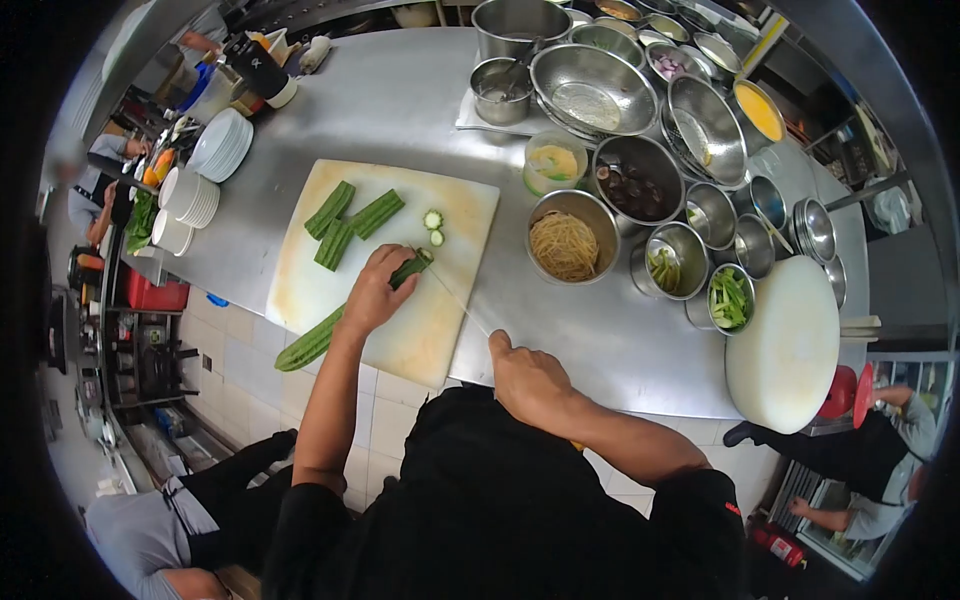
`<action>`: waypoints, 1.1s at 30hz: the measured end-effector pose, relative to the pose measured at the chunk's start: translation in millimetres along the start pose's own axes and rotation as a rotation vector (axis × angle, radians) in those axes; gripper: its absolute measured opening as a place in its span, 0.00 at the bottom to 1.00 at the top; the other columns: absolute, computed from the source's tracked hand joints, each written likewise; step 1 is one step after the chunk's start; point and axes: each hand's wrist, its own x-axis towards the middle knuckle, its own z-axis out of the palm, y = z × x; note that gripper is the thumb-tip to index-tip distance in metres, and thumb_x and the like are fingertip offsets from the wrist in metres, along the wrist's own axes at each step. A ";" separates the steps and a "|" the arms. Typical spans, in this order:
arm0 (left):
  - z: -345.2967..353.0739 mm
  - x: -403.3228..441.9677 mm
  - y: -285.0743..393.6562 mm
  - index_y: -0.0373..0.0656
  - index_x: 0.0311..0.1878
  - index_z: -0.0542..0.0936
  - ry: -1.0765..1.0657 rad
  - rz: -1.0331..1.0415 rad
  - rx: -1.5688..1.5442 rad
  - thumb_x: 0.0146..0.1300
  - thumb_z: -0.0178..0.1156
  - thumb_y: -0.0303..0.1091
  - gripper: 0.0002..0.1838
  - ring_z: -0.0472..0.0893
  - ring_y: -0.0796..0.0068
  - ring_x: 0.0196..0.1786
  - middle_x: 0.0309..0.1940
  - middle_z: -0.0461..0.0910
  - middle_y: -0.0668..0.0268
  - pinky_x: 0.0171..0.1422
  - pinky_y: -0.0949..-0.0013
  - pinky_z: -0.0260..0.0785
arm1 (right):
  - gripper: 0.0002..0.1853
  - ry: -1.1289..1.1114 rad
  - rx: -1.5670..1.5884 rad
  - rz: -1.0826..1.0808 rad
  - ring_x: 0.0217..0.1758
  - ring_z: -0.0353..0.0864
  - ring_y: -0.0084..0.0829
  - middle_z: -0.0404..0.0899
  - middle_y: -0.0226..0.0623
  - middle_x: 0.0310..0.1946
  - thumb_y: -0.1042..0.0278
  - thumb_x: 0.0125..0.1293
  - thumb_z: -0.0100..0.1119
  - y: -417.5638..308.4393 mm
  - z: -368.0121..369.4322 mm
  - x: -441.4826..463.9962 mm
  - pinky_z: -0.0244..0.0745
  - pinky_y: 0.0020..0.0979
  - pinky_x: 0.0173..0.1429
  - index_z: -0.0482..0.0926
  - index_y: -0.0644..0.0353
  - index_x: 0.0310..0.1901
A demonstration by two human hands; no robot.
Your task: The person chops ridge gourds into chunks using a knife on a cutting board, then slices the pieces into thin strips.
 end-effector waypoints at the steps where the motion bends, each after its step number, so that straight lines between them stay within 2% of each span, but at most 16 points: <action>1: 0.2 -0.8 -0.5 0.37 0.53 0.79 -0.001 0.002 0.007 0.59 0.68 0.26 0.18 0.80 0.51 0.54 0.50 0.79 0.53 0.58 0.59 0.74 | 0.12 -0.038 0.010 0.016 0.37 0.83 0.64 0.81 0.64 0.30 0.79 0.65 0.44 -2.8 -2.6 0.8 0.77 0.56 0.46 0.64 0.73 0.49; 8: -0.4 1.5 -3.0 0.36 0.51 0.80 0.014 -0.001 -0.049 0.58 0.68 0.26 0.17 0.80 0.51 0.53 0.49 0.80 0.54 0.58 0.59 0.74 | 0.13 -0.081 -0.025 0.049 0.42 0.84 0.63 0.81 0.68 0.36 0.80 0.64 0.43 -16.4 -0.1 29.5 0.77 0.55 0.48 0.64 0.73 0.50; 10: 1.4 -2.1 -3.8 0.36 0.51 0.80 0.037 0.009 -0.050 0.58 0.68 0.25 0.16 0.80 0.51 0.53 0.49 0.81 0.54 0.57 0.59 0.74 | 0.13 0.061 -0.023 0.023 0.44 0.84 0.63 0.81 0.68 0.38 0.79 0.66 0.41 -12.9 23.0 59.2 0.78 0.54 0.50 0.64 0.72 0.51; 12: 0.0 -2.5 -6.0 0.36 0.50 0.81 0.077 0.030 -0.038 0.58 0.68 0.25 0.16 0.80 0.51 0.53 0.49 0.81 0.54 0.57 0.60 0.75 | 0.13 0.010 -0.034 0.057 0.46 0.83 0.64 0.81 0.68 0.39 0.76 0.68 0.41 -15.7 26.4 64.0 0.77 0.55 0.51 0.64 0.72 0.52; 14: -2.1 -2.7 -8.9 0.39 0.54 0.80 -0.007 0.005 -0.027 0.57 0.68 0.27 0.19 0.78 0.51 0.57 0.51 0.80 0.55 0.61 0.58 0.72 | 0.13 0.012 -0.015 0.098 0.46 0.82 0.67 0.81 0.69 0.39 0.72 0.71 0.41 -9.7 31.2 66.9 0.75 0.56 0.53 0.64 0.70 0.52; 18: -32.3 -25.2 2.9 0.41 0.58 0.77 0.043 0.004 0.127 0.56 0.70 0.31 0.25 0.76 0.51 0.61 0.55 0.79 0.55 0.66 0.55 0.67 | 0.12 0.023 -0.007 0.111 0.46 0.82 0.67 0.81 0.70 0.38 0.71 0.72 0.41 9.7 24.2 66.5 0.75 0.59 0.54 0.66 0.68 0.52; 20: -47.9 -40.5 -1.2 0.44 0.62 0.75 -0.035 -0.060 0.173 0.53 0.72 0.35 0.31 0.73 0.51 0.64 0.59 0.77 0.55 0.70 0.53 0.62 | 0.14 0.077 0.085 0.072 0.45 0.81 0.69 0.80 0.71 0.37 0.63 0.76 0.41 18.8 10.7 59.4 0.73 0.60 0.54 0.66 0.66 0.52; 24: -68.4 -73.8 -9.8 0.43 0.63 0.74 -0.073 -0.191 0.199 0.51 0.70 0.36 0.33 0.75 0.52 0.61 0.59 0.77 0.54 0.66 0.54 0.65 | 0.16 0.085 0.075 0.018 0.44 0.79 0.69 0.80 0.70 0.36 0.58 0.77 0.42 28.4 -11.5 51.7 0.71 0.59 0.53 0.65 0.64 0.52; 26: -73.2 -81.0 -6.5 0.43 0.64 0.74 -0.044 -0.188 0.242 0.51 0.70 0.36 0.34 0.76 0.52 0.61 0.59 0.78 0.53 0.66 0.54 0.65 | 0.15 0.159 0.107 -0.029 0.36 0.82 0.60 0.80 0.58 0.29 0.57 0.77 0.44 35.7 -10.0 53.2 0.74 0.54 0.40 0.65 0.64 0.45; 27: -77.0 -87.2 -2.9 0.42 0.65 0.74 -0.027 -0.181 0.277 0.51 0.69 0.36 0.34 0.76 0.51 0.61 0.59 0.78 0.52 0.66 0.54 0.66 | 0.15 0.142 0.101 -0.045 0.36 0.82 0.60 0.80 0.58 0.29 0.57 0.77 0.44 38.8 -8.5 52.8 0.74 0.54 0.40 0.65 0.64 0.45; 29: -91.0 -97.3 -3.1 0.42 0.66 0.74 0.068 -0.220 0.240 0.52 0.68 0.35 0.34 0.77 0.50 0.61 0.58 0.79 0.52 0.67 0.54 0.66 | 0.16 0.183 0.201 -0.084 0.27 0.82 0.44 0.78 0.47 0.24 0.55 0.78 0.43 40.9 -4.3 53.3 0.74 0.44 0.29 0.65 0.62 0.46; 30: -99.7 -102.0 -5.9 0.42 0.67 0.73 0.158 -0.233 0.197 0.53 0.67 0.35 0.35 0.77 0.50 0.61 0.58 0.79 0.51 0.69 0.54 0.67 | 0.16 0.169 0.196 -0.102 0.27 0.82 0.44 0.78 0.47 0.24 0.55 0.78 0.43 35.8 -5.1 49.7 0.74 0.44 0.29 0.65 0.62 0.46; 32: -124.5 -119.9 -12.3 0.41 0.69 0.72 0.303 -0.352 0.138 0.58 0.62 0.32 0.32 0.78 0.50 0.61 0.58 0.80 0.50 0.70 0.55 0.67 | 0.17 0.143 0.368 -0.002 0.21 0.77 0.29 0.76 0.39 0.23 0.53 0.78 0.41 22.4 -11.9 35.1 0.72 0.34 0.22 0.66 0.61 0.48; 33: -135.4 -130.3 -17.0 0.41 0.70 0.72 0.347 -0.411 0.151 0.59 0.61 0.31 0.32 0.78 0.50 0.60 0.57 0.80 0.50 0.69 0.56 0.68 | 0.17 0.137 0.363 -0.014 0.21 0.77 0.29 0.76 0.39 0.23 0.53 0.78 0.41 19.8 -11.9 31.4 0.72 0.34 0.22 0.66 0.61 0.48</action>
